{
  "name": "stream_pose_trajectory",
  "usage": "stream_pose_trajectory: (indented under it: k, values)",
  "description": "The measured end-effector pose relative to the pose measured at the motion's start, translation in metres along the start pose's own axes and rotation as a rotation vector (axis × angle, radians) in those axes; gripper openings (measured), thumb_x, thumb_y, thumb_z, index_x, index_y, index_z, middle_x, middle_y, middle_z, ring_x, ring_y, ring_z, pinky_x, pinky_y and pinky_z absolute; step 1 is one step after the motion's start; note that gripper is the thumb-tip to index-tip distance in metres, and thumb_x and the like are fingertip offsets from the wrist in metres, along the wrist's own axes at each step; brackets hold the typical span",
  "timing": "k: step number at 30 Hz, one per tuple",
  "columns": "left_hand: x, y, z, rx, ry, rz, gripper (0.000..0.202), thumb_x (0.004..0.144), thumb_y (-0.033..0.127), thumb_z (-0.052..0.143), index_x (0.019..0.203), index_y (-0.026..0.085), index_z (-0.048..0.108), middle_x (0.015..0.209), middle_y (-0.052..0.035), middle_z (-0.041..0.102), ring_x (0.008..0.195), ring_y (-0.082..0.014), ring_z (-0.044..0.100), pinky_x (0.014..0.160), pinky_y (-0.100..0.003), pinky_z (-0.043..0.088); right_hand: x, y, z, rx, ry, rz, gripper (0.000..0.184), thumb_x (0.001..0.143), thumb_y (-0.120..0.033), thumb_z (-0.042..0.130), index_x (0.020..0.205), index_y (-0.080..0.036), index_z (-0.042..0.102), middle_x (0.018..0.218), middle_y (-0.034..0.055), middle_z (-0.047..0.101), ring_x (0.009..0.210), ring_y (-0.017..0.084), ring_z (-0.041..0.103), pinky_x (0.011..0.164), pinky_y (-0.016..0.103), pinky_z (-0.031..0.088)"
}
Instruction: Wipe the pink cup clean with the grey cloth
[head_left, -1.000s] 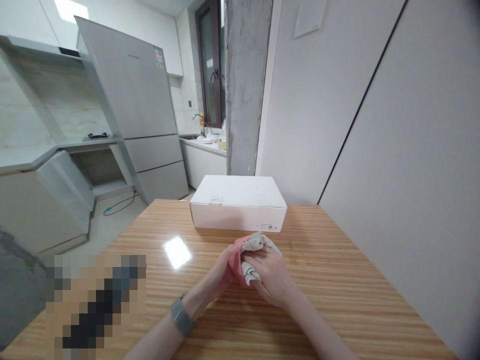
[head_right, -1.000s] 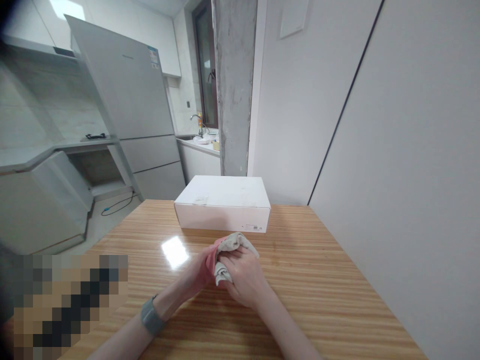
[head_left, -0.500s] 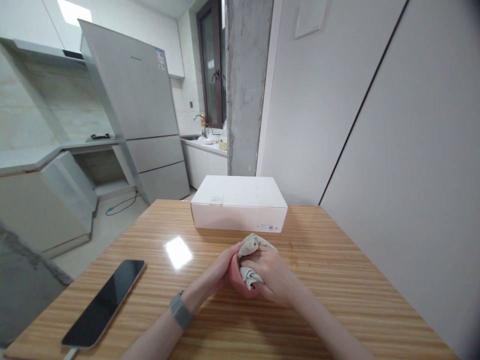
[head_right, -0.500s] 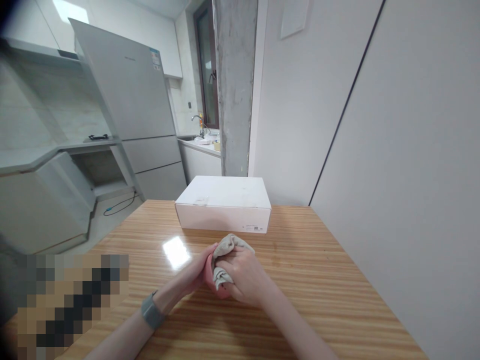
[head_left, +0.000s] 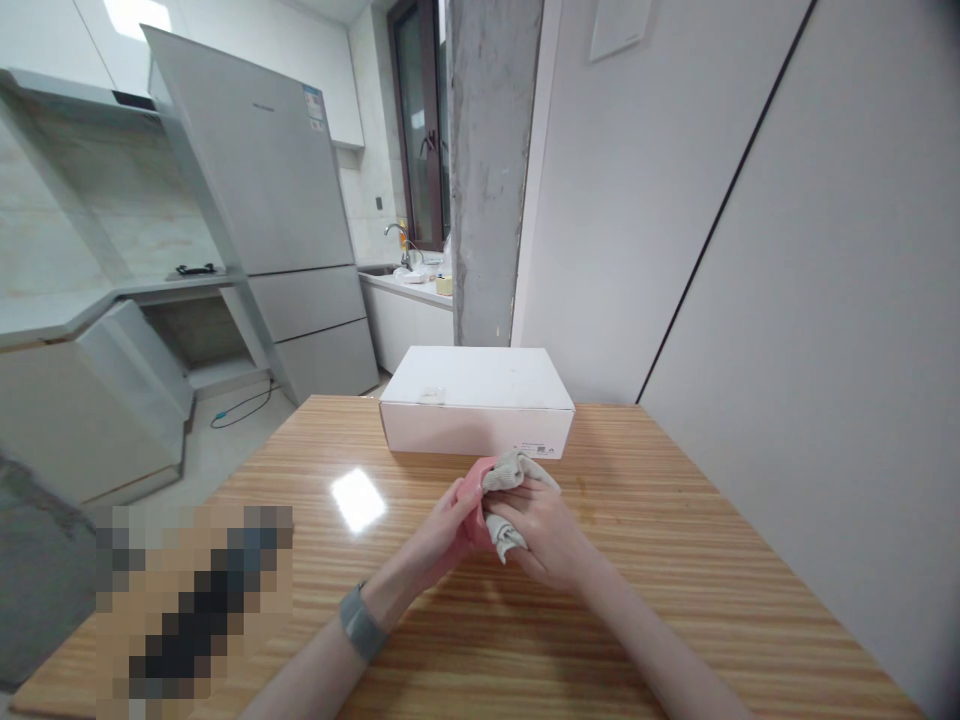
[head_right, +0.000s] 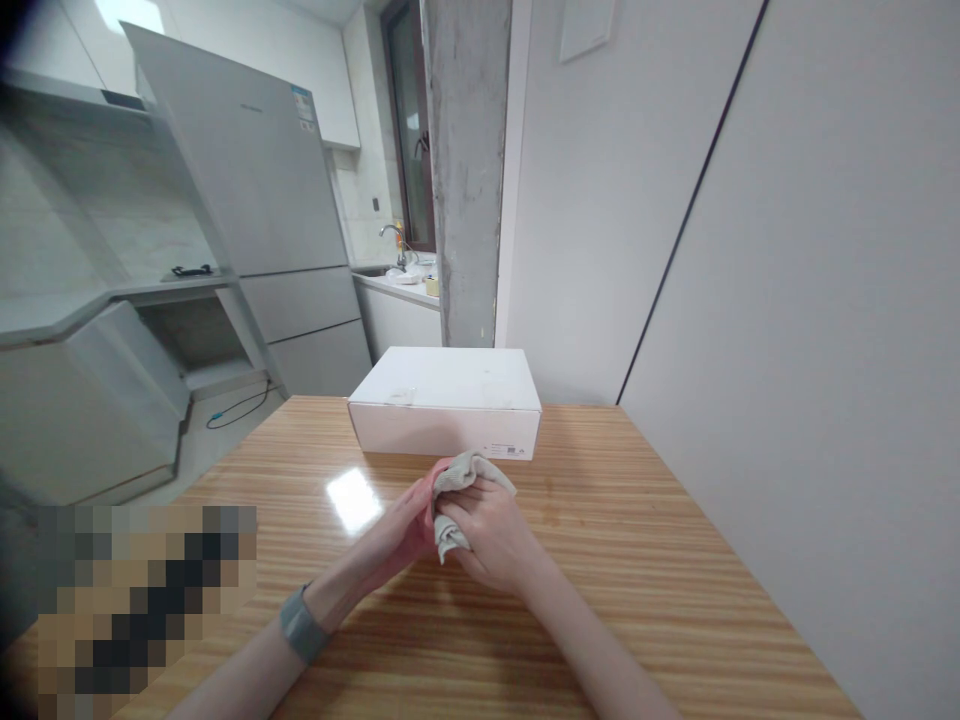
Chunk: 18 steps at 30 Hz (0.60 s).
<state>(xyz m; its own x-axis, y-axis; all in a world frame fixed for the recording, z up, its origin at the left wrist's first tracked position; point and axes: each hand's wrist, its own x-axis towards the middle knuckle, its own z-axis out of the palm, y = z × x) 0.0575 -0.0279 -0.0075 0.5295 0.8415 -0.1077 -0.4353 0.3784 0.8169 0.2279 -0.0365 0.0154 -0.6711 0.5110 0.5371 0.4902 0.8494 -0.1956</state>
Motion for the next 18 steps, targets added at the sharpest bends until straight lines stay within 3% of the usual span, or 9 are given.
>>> stream_pose_trajectory:
  k: [3,7,11,14,18]
  values:
    - [0.0,0.002,-0.002,-0.048,-0.064,-0.023,0.053,0.089,0.052,0.054,0.134,0.024,0.054,0.121,-0.0058,0.066,0.105,-0.0248,0.061,0.079,-0.03,0.049,0.0,-0.001,-0.002,0.022,0.015,-0.029,0.038,0.094,-0.041,0.029,0.098,-0.018,0.059,0.102,0.0132,0.069,0.1,0.028,0.059,0.098,0.047,0.041]
    - [0.001,0.004,-0.011,0.027,0.007,-0.149,0.065,0.087,0.066,0.046,0.12,0.014,0.065,0.104,-0.0111,0.073,0.1,-0.026,0.065,0.083,-0.032,0.047,0.003,-0.01,0.0,0.103,0.017,-0.072,0.051,0.096,-0.049,0.019,0.096,-0.019,0.06,0.099,0.0119,0.07,0.097,0.027,0.061,0.095,0.047,0.044]
    - [0.002,0.005,-0.011,0.099,0.054,-0.182,0.062,0.085,0.067,0.049,0.111,0.014,0.07,0.097,-0.0091,0.075,0.101,-0.0258,0.066,0.088,-0.032,0.045,0.003,-0.015,0.004,0.105,-0.006,-0.063,0.047,0.096,-0.049,0.023,0.092,-0.02,0.06,0.097,0.0112,0.071,0.095,0.026,0.061,0.093,0.045,0.045]
    - [0.003,0.003,-0.007,0.113,0.088,-0.102,0.058,0.087,0.063,0.049,0.114,0.015,0.069,0.092,-0.0073,0.076,0.104,-0.0257,0.064,0.093,-0.033,0.044,0.002,-0.013,0.006,0.072,-0.018,-0.033,0.04,0.095,-0.045,0.028,0.093,-0.02,0.059,0.097,0.0112,0.07,0.095,0.027,0.06,0.094,0.045,0.045]
    - [0.003,0.001,0.0,0.131,0.056,0.062,0.052,0.088,0.053,0.054,0.124,0.017,0.064,0.113,-0.0081,0.071,0.11,-0.0259,0.061,0.093,-0.033,0.044,-0.001,-0.009,0.007,0.012,0.002,0.015,0.036,0.094,-0.043,0.03,0.095,-0.02,0.059,0.097,0.0111,0.07,0.092,0.027,0.06,0.089,0.045,0.045]
